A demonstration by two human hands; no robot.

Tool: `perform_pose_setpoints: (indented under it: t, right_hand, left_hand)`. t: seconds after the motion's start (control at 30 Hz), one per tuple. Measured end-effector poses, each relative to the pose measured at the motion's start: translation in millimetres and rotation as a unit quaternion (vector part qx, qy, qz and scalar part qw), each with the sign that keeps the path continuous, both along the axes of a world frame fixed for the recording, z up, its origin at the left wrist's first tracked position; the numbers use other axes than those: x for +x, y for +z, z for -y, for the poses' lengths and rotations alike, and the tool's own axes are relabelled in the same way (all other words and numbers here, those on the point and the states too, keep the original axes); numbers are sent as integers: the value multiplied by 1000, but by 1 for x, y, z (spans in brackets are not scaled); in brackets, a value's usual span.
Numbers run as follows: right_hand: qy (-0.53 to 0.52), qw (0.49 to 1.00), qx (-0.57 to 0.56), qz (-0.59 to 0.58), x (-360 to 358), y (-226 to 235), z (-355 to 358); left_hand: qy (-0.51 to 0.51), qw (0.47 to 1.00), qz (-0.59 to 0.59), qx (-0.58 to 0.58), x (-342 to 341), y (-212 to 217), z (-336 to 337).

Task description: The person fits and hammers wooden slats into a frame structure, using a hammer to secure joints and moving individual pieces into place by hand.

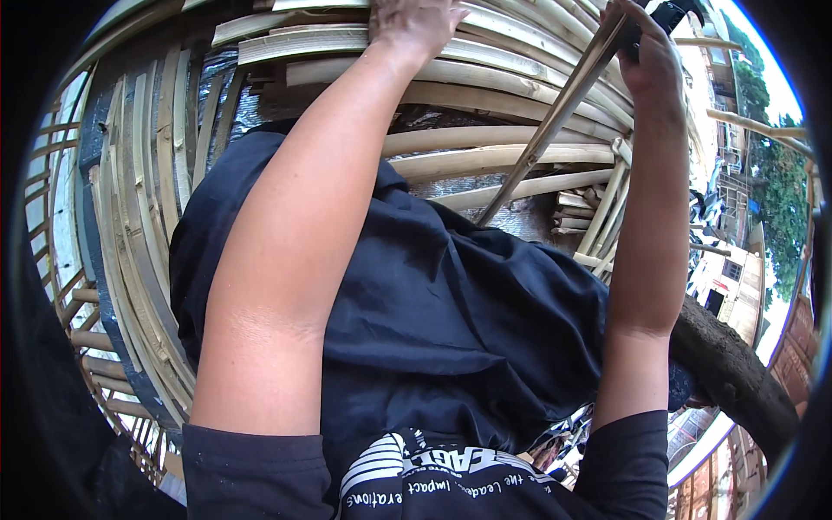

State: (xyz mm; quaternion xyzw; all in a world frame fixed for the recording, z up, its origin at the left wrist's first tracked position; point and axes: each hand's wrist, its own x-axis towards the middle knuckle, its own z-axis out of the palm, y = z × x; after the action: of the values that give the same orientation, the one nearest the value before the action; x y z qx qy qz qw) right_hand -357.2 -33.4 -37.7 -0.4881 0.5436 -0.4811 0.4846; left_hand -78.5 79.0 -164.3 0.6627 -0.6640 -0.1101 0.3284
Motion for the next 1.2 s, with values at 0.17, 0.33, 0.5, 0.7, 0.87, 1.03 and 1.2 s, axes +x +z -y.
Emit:
perform_pose_setpoints:
  t: [0.17, 0.33, 0.5, 0.7, 0.87, 1.03, 1.2]
  right_hand:
    - [11, 999, -37, 10, 29, 48, -79]
    - [39, 996, -50, 60, -2, 71, -125]
    - [17, 996, -61, 60, -5, 80, -147]
    - [18, 995, -59, 84, -18, 87, -157]
    - [40, 991, -49, 119, -26, 98, -169]
    - [36, 993, -72, 80, -32, 102, -187]
    - [58, 990, -74, 109, -40, 104, -198]
  left_hand:
    - [26, 996, 73, -52, 7, -26, 9]
    - [12, 993, 92, -79, 0, -32, 11]
    - [14, 992, 103, -64, 5, -31, 11]
    - [14, 992, 99, -74, 3, -30, 12]
    - [10, 992, 106, -73, 3, -29, 12]
    - [1, 992, 108, -71, 3, -27, 13]
    - [2, 990, 118, -77, 5, -29, 13]
